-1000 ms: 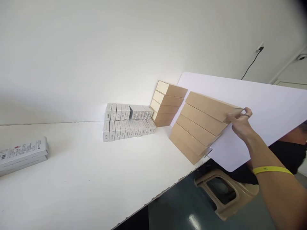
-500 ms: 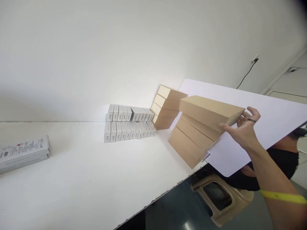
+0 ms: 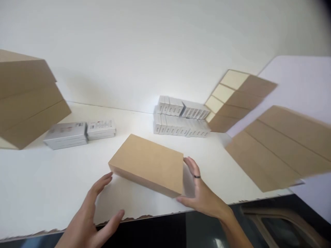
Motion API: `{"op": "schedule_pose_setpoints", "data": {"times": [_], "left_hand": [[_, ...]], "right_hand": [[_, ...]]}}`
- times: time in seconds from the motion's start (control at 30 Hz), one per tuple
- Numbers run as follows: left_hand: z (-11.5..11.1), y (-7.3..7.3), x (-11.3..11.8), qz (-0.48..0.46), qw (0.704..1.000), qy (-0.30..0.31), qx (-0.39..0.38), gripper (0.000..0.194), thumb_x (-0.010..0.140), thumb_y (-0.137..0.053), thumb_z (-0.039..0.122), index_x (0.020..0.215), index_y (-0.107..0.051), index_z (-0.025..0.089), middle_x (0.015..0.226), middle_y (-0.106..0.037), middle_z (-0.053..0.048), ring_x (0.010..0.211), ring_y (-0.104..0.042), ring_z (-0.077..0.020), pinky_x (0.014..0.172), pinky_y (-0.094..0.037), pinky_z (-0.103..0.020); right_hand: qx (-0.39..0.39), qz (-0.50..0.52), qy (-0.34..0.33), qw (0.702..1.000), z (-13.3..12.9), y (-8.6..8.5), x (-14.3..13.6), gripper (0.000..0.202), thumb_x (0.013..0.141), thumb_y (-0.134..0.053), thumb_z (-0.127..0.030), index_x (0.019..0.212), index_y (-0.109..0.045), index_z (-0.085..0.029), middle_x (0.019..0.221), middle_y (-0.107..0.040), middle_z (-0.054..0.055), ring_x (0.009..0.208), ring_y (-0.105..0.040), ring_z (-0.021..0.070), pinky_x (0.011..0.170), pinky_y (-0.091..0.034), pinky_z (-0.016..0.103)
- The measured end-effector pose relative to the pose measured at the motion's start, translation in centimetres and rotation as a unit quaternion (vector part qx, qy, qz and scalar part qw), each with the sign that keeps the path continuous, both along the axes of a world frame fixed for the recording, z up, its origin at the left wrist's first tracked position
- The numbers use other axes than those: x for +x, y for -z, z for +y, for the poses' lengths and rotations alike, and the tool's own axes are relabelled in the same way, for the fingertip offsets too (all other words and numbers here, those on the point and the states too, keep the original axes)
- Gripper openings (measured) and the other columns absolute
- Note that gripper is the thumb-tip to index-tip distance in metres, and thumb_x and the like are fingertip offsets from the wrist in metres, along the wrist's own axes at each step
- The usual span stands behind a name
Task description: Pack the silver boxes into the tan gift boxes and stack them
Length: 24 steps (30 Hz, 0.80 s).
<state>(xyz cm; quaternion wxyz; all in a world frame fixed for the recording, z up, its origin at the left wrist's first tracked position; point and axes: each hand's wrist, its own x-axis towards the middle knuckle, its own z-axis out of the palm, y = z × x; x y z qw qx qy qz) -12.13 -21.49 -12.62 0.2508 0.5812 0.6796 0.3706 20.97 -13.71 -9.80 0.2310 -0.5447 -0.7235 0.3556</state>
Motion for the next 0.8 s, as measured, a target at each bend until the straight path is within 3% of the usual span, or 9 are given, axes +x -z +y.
{"op": "schedule_pose_setpoints", "data": {"times": [0.1, 0.2, 0.3, 0.37, 0.43, 0.6, 0.8], "left_hand": [[0.9, -0.6, -0.9, -0.041, 0.998, -0.044, -0.017, 0.068, 0.086, -0.057, 0.061, 0.143, -0.033, 0.032, 0.155, -0.041, -0.01, 0.14, -0.045, -0.0363, 0.11, -0.045, -0.059], [2.8, -1.2, -2.2, -0.033, 0.996, -0.069, -0.051, 0.075, 0.081, -0.061, 0.065, 0.143, -0.033, 0.033, 0.153, -0.043, -0.009, 0.138, -0.047, -0.038, 0.104, -0.049, -0.059], [4.4, -1.7, -3.0, -0.004, 0.995, -0.038, -0.091, 0.056, 0.086, -0.056, 0.063, 0.131, -0.045, 0.033, 0.142, -0.055, -0.007, 0.134, -0.051, -0.036, 0.098, -0.051, -0.053], [4.9, -1.8, -2.7, -0.012, 0.995, -0.033, -0.095, 0.04, 0.089, -0.054, 0.059, 0.117, -0.051, 0.03, 0.13, -0.062, -0.006, 0.129, -0.054, -0.0338, 0.095, -0.05, -0.049], [4.9, -1.8, -1.9, -0.022, 0.995, -0.051, -0.087, 0.035, 0.088, -0.056, 0.057, 0.107, -0.05, 0.028, 0.119, -0.065, -0.006, 0.124, -0.057, -0.0328, 0.089, -0.05, -0.044], [3.6, -1.4, 0.1, -0.002, 0.991, -0.091, -0.098, 0.033, 0.09, -0.051, 0.059, 0.101, -0.048, 0.027, 0.101, -0.063, -0.004, 0.092, -0.061, -0.0268, 0.064, -0.046, -0.035], [2.4, -0.6, 0.8, -0.023, 0.991, -0.103, -0.083, 0.033, 0.095, -0.045, 0.06, 0.102, -0.044, 0.028, 0.094, -0.058, -0.002, 0.072, -0.052, -0.02, 0.06, -0.047, -0.034]], "right_hand": [[0.041, 0.014, 0.1, 0.994, -1.3, 2.0, -0.5, 0.082, 0.092, -0.062, -0.044, 0.155, -0.01, -0.036, 0.162, -0.029, 0.009, 0.152, -0.02, 0.0263, 0.122, -0.017, 0.059], [0.067, 0.077, 0.158, 0.982, -3.3, 3.3, -2.1, 0.069, 0.092, -0.06, -0.048, 0.15, -0.025, -0.033, 0.151, -0.048, 0.008, 0.148, -0.03, 0.0286, 0.119, -0.024, 0.06], [0.081, 0.079, 0.22, 0.969, -4.6, 3.5, -4.9, 0.055, 0.091, -0.057, -0.054, 0.139, -0.045, -0.03, 0.143, -0.054, 0.006, 0.145, -0.033, 0.0313, 0.118, -0.029, 0.055], [0.074, 0.089, 0.262, 0.958, -5.0, 3.3, -6.8, 0.049, 0.09, -0.057, -0.058, 0.128, -0.054, -0.027, 0.135, -0.058, 0.008, 0.134, -0.046, 0.0316, 0.11, -0.039, 0.048], [0.062, 0.106, 0.295, 0.948, -5.0, 3.1, -8.3, 0.054, 0.086, -0.062, -0.061, 0.124, -0.052, -0.025, 0.127, -0.06, 0.009, 0.121, -0.055, 0.0308, 0.1, -0.045, 0.044], [0.04, 0.099, 0.368, 0.924, -4.8, 3.3, -9.5, 0.06, 0.08, -0.062, -0.07, 0.116, -0.048, -0.023, 0.116, -0.059, 0.01, 0.112, -0.056, 0.0323, 0.09, -0.044, 0.042], [0.071, 0.086, 0.38, 0.918, -5.1, 3.8, -9.0, 0.056, 0.081, -0.062, -0.069, 0.109, -0.047, -0.023, 0.097, -0.052, 0.004, 0.089, -0.056, 0.0242, 0.078, -0.043, 0.036]]}}
